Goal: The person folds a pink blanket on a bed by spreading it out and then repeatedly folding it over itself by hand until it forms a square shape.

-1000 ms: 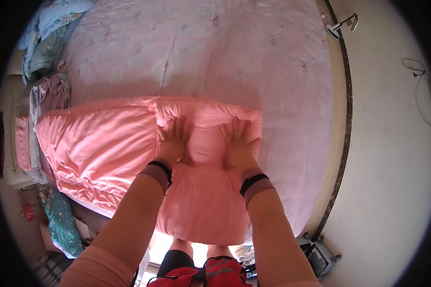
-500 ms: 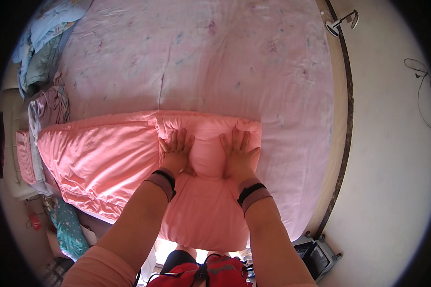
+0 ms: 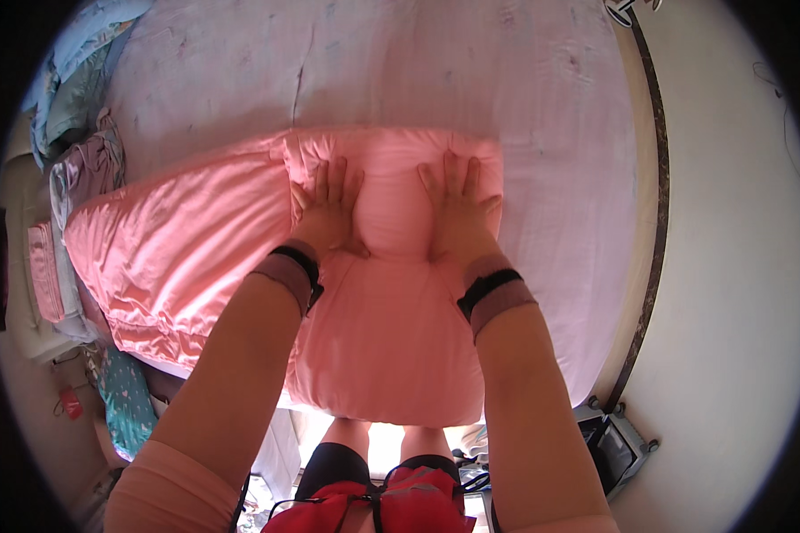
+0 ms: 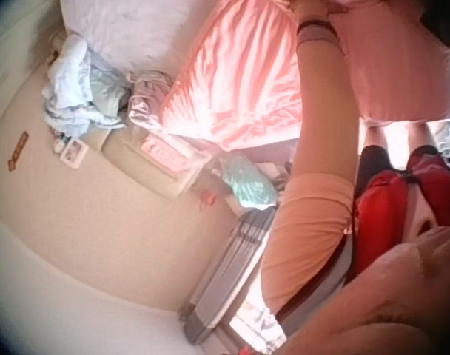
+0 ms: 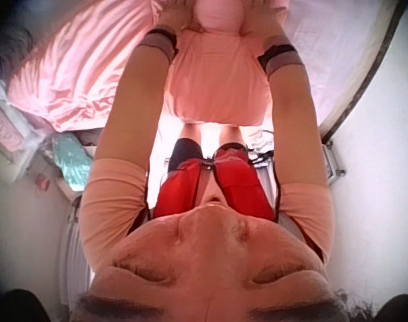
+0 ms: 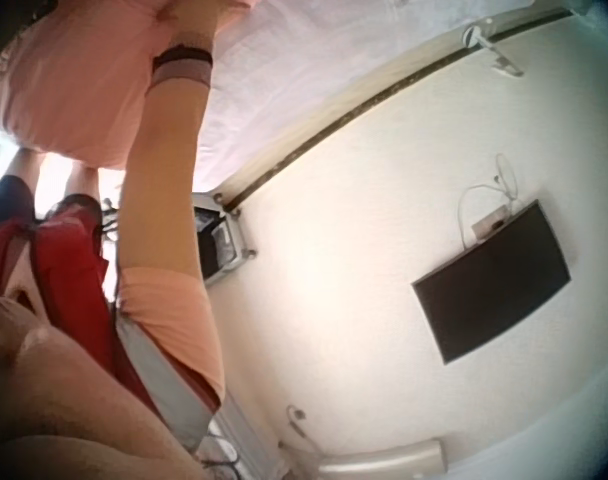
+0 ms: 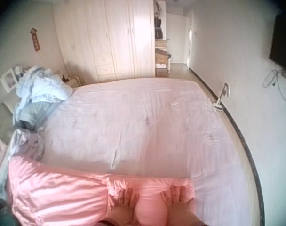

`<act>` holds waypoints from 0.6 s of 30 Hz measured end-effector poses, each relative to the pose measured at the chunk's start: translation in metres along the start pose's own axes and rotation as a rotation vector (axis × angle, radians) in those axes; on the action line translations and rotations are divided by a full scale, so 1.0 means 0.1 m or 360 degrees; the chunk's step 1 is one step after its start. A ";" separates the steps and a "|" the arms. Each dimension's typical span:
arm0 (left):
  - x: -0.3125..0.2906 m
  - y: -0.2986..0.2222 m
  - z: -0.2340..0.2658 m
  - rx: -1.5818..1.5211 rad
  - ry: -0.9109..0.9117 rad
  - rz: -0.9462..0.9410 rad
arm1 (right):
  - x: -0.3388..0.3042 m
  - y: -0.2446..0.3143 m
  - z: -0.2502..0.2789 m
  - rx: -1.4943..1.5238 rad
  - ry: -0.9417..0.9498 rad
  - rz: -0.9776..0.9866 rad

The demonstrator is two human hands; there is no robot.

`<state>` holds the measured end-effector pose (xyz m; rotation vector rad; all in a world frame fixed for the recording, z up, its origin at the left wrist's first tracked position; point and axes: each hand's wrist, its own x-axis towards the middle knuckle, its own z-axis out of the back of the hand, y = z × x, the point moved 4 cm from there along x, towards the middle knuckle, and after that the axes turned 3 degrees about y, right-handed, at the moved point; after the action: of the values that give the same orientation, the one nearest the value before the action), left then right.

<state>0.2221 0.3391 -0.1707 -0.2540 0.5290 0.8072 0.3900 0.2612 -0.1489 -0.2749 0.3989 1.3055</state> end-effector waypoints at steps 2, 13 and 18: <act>-0.06 0.01 0.01 -0.0017 -0.0041 -0.0003 | -0.08 0.02 0.04 0.0007 -0.0037 0.0005; -0.26 0.02 0.31 0.0181 -0.0249 -0.0232 | -0.17 0.00 0.21 -0.0105 0.0352 0.0025; -0.02 0.28 0.10 -0.0053 0.0051 -0.0086 | 0.05 -0.12 0.07 -0.0016 0.0401 -0.0055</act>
<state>0.2037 0.3607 -0.1619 -0.3113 0.5371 0.7611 0.4040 0.2656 -0.1447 -0.4554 0.5983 1.2425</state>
